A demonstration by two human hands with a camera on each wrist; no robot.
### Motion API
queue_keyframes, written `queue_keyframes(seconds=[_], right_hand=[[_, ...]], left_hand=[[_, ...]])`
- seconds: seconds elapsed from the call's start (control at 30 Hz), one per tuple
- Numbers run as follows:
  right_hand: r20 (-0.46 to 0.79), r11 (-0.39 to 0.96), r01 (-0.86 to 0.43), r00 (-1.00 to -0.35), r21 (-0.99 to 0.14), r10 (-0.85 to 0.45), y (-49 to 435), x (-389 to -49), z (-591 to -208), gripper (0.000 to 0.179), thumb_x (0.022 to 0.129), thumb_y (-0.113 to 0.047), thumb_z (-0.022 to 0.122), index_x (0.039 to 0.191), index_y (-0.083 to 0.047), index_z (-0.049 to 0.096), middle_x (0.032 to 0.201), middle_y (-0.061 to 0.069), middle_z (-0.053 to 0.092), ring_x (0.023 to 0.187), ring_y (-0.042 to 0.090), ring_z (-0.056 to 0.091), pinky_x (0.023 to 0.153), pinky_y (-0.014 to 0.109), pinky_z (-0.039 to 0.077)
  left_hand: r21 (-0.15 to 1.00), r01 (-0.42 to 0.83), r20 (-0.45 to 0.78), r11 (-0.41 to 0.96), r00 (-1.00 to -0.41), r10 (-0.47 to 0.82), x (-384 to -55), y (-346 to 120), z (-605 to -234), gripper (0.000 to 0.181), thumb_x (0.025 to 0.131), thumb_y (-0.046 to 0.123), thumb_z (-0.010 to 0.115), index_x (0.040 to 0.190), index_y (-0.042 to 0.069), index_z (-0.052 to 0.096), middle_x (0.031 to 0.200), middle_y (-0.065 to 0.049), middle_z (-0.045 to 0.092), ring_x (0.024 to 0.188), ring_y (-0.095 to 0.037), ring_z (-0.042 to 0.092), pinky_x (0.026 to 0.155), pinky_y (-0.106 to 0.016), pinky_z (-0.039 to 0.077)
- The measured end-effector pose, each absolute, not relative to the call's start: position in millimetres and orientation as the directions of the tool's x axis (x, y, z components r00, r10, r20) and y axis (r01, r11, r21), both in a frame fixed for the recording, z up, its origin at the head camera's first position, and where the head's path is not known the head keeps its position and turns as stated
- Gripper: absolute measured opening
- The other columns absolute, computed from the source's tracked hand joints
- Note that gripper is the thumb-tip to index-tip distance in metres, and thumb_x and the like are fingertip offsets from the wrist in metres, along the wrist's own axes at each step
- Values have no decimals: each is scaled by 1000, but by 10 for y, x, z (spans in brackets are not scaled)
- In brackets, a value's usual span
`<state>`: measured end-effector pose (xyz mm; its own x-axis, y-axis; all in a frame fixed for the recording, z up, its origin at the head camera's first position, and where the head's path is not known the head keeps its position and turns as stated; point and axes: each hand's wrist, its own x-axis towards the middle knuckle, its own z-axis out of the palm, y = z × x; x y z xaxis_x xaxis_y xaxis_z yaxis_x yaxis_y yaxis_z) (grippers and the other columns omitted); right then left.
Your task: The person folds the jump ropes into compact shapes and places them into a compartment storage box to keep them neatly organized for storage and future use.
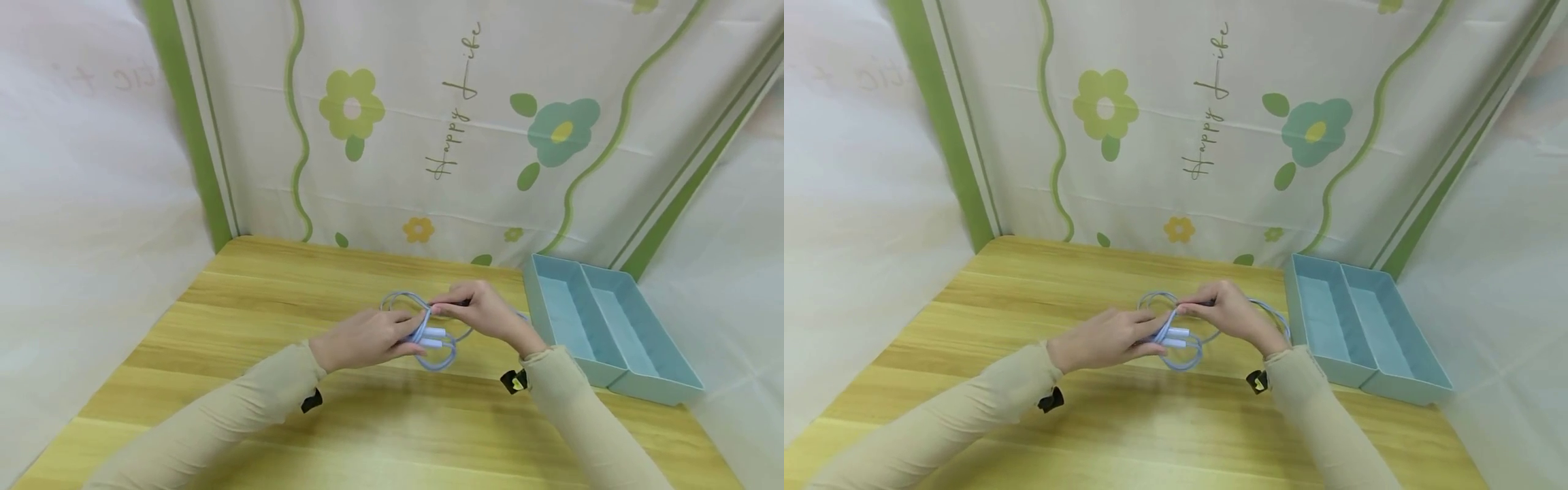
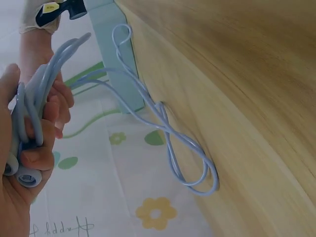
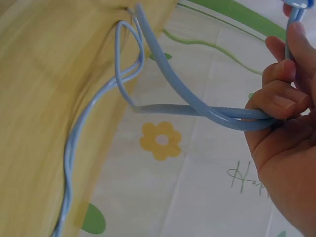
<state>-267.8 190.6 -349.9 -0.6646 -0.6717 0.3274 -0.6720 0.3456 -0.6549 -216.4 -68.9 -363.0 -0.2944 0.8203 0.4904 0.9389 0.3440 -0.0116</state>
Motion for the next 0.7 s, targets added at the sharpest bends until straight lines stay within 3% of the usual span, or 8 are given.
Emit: queue_keyframes(seconds=[0.07, 0.2, 0.3, 0.33, 0.43, 0.57, 0.7], right_hand=[[323, 311, -660, -656, -684, -682, 1895, -2711, -3543, 17, 93, -14, 69, 107, -11, 78, 83, -5, 70, 61, 14, 54, 55, 28, 47], [293, 260, -624, -642, -737, -709, 1887, -2752, -3602, 21, 97, -8, 62, 114, -9, 75, 93, 1, 72, 60, 15, 53, 56, 28, 48], [256, 265, -577, -666, -773, -701, 1905, -2735, -3612, 24, 99, -4, 59, 118, -7, 72, 91, 3, 70, 57, 16, 46, 54, 27, 44], [238, 269, -550, -680, -791, -693, 1912, -2723, -3615, 24, 99, -4, 58, 118, -6, 72, 91, 3, 69, 60, 17, 50, 56, 27, 46], [199, 297, -499, -720, -814, -665, 1905, -2681, -3616, 19, 100, -4, 56, 104, -3, 75, 85, 4, 67, 64, 18, 52, 59, 28, 46], [206, 301, -485, -744, -821, -636, 1819, -2535, -3518, 18, 99, -3, 57, 91, 0, 73, 73, 6, 62, 65, 14, 55, 61, 29, 47], [220, 273, -467, -756, -841, -616, 1743, -2473, -3600, 23, 101, -4, 55, 84, -2, 71, 60, 3, 53, 54, 11, 47, 51, 27, 41]], left_hand=[[45, 945, 519, 323, -298, 801, -2166, -698, -3633, 62, 97, 33, 65, 141, -6, 48, 91, -5, 62, 58, -3, 49, 54, -10, 39], [231, 942, 553, 245, -334, 764, -2172, -729, -3609, 61, 96, 26, 67, 145, -2, 45, 101, -8, 64, 72, -6, 54, 64, -14, 45], [448, 878, 541, 169, -417, 731, -2194, -761, -3573, 55, 96, 18, 66, 144, -1, 47, 108, -9, 64, 77, -8, 55, 64, -18, 47], [519, 843, 531, 145, -450, 717, -2207, -774, -3562, 53, 96, 15, 66, 143, -1, 48, 112, -10, 65, 77, -8, 55, 64, -20, 48], [698, 710, 475, 98, -561, 678, -2229, -836, -3506, 50, 95, 11, 65, 142, -1, 49, 105, -8, 68, 66, -10, 54, 56, -25, 48], [794, 602, 435, 84, -659, 614, -2275, -912, -3466, 48, 94, 10, 67, 140, 3, 53, 89, -3, 70, 57, -14, 50, 51, -27, 44], [795, 599, 493, 91, -726, 480, -2331, -914, -3485, 45, 88, 14, 75, 131, 7, 63, 95, -5, 73, 64, -14, 63, 55, -28, 53]])
